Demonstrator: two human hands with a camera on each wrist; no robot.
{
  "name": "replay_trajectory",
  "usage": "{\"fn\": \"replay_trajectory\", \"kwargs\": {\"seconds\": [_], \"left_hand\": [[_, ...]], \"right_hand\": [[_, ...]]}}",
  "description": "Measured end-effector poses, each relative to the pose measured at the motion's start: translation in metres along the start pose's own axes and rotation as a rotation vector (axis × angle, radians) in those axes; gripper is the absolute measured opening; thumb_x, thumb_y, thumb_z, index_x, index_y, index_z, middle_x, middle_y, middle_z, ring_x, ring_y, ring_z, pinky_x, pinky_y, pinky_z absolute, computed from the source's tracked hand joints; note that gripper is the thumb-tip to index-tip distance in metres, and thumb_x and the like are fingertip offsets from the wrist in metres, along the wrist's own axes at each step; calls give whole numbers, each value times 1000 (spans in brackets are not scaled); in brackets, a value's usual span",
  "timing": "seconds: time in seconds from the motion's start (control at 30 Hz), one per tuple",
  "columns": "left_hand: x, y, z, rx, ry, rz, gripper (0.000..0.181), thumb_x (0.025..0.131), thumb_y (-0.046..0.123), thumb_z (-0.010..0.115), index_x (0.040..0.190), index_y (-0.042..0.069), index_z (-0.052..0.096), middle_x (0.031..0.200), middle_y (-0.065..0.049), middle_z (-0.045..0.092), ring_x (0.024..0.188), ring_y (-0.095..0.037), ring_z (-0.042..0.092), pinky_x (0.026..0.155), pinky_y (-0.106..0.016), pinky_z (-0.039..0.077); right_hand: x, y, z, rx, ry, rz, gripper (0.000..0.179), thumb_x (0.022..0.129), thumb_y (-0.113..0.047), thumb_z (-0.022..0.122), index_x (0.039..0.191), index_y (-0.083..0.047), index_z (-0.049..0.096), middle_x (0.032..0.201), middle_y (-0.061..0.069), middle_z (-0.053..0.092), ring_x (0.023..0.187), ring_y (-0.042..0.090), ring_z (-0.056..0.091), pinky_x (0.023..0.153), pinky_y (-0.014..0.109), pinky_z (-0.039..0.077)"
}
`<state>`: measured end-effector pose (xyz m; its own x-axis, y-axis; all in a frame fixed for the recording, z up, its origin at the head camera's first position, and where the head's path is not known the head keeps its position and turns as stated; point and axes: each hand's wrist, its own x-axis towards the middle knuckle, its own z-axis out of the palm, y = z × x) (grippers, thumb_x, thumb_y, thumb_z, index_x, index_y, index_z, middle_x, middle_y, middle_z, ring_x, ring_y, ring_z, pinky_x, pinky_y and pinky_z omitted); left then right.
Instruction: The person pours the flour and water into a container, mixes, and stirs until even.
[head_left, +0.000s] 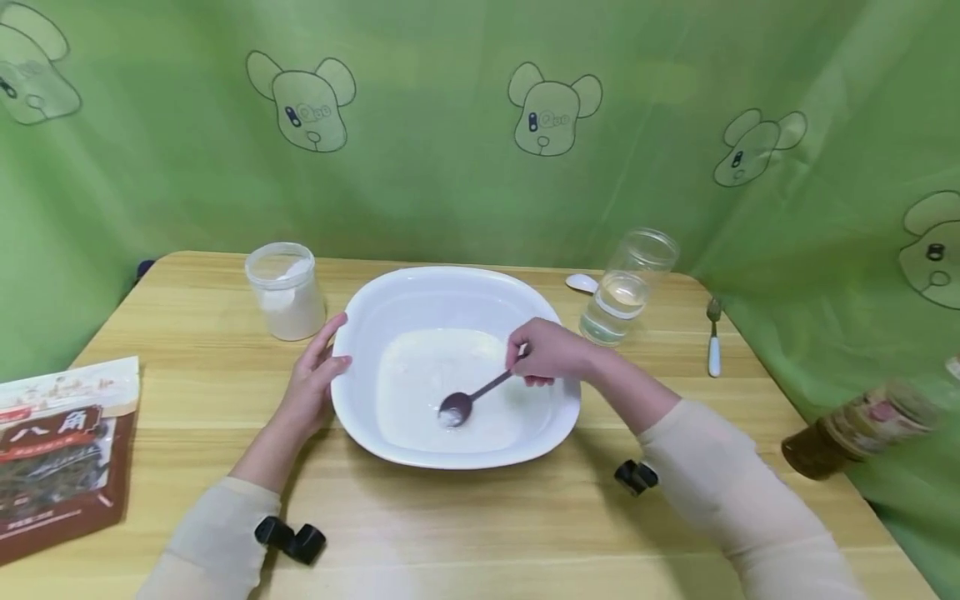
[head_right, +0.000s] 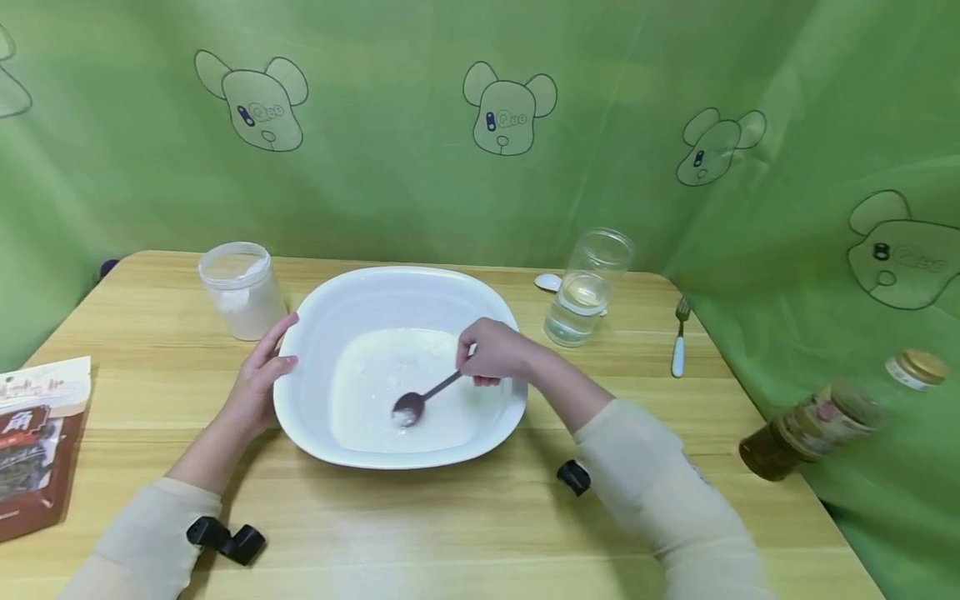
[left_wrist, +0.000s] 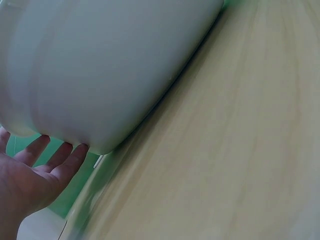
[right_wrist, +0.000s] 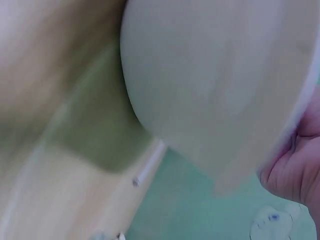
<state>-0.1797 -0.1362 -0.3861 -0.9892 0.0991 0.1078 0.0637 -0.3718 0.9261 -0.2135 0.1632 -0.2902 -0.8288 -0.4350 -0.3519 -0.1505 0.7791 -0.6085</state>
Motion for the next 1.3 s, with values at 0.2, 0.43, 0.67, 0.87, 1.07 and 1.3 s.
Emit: {"fn": "replay_trajectory", "kwargs": {"seconds": [0.2,0.43,0.67,0.87,1.07,1.3], "left_hand": [[0,0,-1,13,4,3,59,80,-1,42,135,17,30,128,-16,33,98,-24,49,71,-32,50],[0,0,-2,30,2,-5,59,80,1,43,135,17,29,128,-17,33,98,-23,49,71,-32,50],[0,0,-3,26,-3,-6,59,80,0,42,135,15,28,130,-18,31,100,-25,48,73,-34,49],[1,0,-2,19,-7,-2,59,80,-1,41,136,14,27,131,-19,30,100,-24,48,72,-33,50],[1,0,-2,10,-21,-3,59,81,-1,41,136,13,26,129,-19,32,98,-23,49,73,-33,50],[1,-1,-3,16,-24,3,59,81,0,41,136,14,26,129,-20,32,98,-23,50,72,-32,50]], "right_hand": [[-5,14,-17,-89,194,11,9,76,1,50,79,1,59,56,7,54,45,13,48,41,23,42],[28,8,1,51,302,-8,9,79,0,51,82,4,58,58,11,56,43,14,48,39,22,42],[46,-6,29,246,181,-4,7,78,1,53,81,3,59,55,10,55,42,12,44,36,19,36],[18,-9,31,169,48,-15,6,77,-1,54,77,-1,60,53,8,54,40,11,41,35,18,32],[-19,7,14,25,137,-28,6,76,0,54,77,0,60,54,6,53,43,13,44,38,22,38],[-7,17,-3,-25,318,11,11,78,1,50,82,4,60,58,7,56,47,15,49,41,24,43]]}}
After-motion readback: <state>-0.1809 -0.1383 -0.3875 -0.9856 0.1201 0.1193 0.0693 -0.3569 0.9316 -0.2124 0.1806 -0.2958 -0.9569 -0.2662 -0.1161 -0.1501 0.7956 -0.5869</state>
